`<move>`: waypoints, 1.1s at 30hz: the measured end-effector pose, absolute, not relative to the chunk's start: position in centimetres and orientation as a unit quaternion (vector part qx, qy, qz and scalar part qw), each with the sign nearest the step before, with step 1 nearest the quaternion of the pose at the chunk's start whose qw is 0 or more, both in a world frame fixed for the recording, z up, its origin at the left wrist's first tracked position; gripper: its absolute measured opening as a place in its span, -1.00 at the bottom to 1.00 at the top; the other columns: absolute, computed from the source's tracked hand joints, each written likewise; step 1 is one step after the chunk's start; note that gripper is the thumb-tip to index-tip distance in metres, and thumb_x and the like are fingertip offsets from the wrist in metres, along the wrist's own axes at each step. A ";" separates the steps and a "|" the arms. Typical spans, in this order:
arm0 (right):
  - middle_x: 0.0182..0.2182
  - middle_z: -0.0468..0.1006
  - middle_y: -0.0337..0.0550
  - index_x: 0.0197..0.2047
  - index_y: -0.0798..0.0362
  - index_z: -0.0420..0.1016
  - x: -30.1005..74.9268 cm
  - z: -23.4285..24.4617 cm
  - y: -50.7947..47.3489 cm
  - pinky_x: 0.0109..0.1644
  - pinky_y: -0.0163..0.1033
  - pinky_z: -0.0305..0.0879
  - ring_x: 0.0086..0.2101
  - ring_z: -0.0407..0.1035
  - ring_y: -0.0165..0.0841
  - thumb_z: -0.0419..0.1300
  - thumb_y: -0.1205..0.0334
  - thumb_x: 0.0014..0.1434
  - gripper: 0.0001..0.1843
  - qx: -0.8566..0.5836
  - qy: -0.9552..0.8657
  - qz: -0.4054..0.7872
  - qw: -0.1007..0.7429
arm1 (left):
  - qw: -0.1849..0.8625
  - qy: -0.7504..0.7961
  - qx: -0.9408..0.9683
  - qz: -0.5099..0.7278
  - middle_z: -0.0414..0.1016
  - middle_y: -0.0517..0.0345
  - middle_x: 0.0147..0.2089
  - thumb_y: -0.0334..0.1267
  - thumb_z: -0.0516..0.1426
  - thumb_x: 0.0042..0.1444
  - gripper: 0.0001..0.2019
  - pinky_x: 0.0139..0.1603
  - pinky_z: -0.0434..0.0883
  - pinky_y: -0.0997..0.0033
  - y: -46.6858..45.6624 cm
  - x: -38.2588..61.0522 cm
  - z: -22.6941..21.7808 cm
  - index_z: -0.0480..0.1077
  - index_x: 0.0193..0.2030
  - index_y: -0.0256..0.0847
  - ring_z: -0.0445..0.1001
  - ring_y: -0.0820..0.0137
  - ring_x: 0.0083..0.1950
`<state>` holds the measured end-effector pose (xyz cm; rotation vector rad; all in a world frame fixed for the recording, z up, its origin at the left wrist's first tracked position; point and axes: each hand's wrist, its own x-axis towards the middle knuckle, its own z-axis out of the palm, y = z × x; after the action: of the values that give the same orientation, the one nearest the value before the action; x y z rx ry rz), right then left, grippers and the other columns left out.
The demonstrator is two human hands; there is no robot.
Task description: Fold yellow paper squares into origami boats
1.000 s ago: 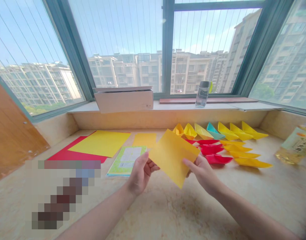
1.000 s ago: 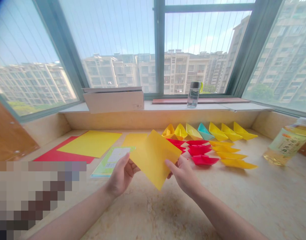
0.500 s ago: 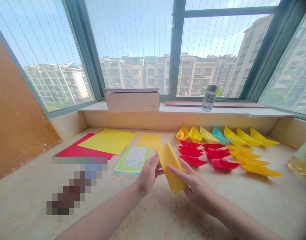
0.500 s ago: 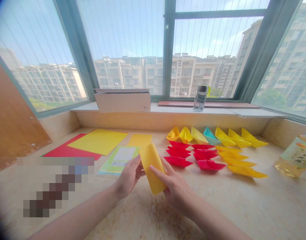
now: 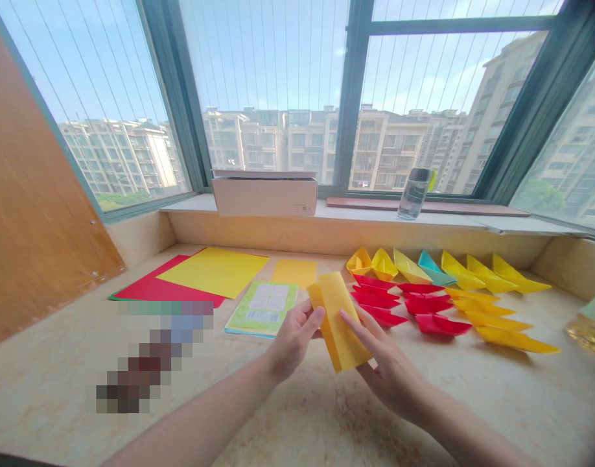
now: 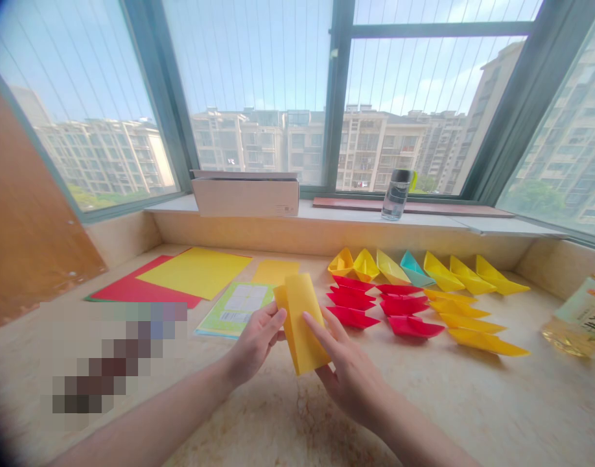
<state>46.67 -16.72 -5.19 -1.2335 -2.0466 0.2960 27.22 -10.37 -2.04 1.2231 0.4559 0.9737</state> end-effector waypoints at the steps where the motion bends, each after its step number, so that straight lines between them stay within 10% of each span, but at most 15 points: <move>1: 0.38 0.06 -0.09 0.42 -0.25 -0.02 46.6 -5.1 -16.7 0.24 0.11 0.25 0.28 0.13 -0.04 0.05 0.46 0.19 -0.20 -0.477 -0.783 0.125 0.379 | 0.681 0.214 0.546 0.439 0.53 -0.12 0.07 -0.09 0.20 0.19 -0.59 0.00 0.47 0.21 -10.3 27.3 -2.0 0.40 0.11 -0.25 0.53 0.13 0.04; 12: 0.12 0.48 0.04 0.21 -0.02 0.36 49.0 -2.4 -15.3 0.09 0.00 0.38 0.10 0.38 -0.05 0.16 -0.08 0.25 -0.46 -0.499 -0.515 0.404 0.568 | 0.610 0.328 0.547 0.471 0.61 -0.02 -0.12 -0.09 0.20 0.14 -0.65 -0.33 0.47 0.40 -8.9 26.7 -1.9 0.38 -0.01 -0.25 0.59 0.27 -0.23; 25: -0.04 0.62 -0.07 0.17 -0.11 0.43 50.3 -2.6 -14.5 -0.09 -0.11 0.49 -0.10 0.54 -0.15 0.29 0.06 0.19 -0.53 -0.404 -0.500 0.528 0.555 | 0.650 0.289 0.580 0.397 0.62 0.06 -0.30 -0.04 0.24 0.11 -0.50 -0.41 0.39 0.49 -8.6 26.3 -1.8 0.32 0.12 -0.23 0.56 0.37 -0.38; 33: 0.06 0.56 -0.07 0.04 -0.10 0.58 51.2 -3.2 -14.6 0.17 0.00 0.34 0.06 0.43 -0.11 0.25 0.09 0.22 -0.67 -0.418 -0.607 0.477 0.479 | 0.694 0.273 0.533 0.400 0.62 0.02 -0.29 -0.02 0.30 0.01 -0.57 -0.31 0.40 0.46 -8.5 26.4 -1.9 0.47 -0.07 -0.29 0.58 0.27 -0.26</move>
<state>51.21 -14.63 -3.20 -1.0215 -1.4822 1.1634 26.43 -8.46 -1.93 1.1893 0.6098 0.8933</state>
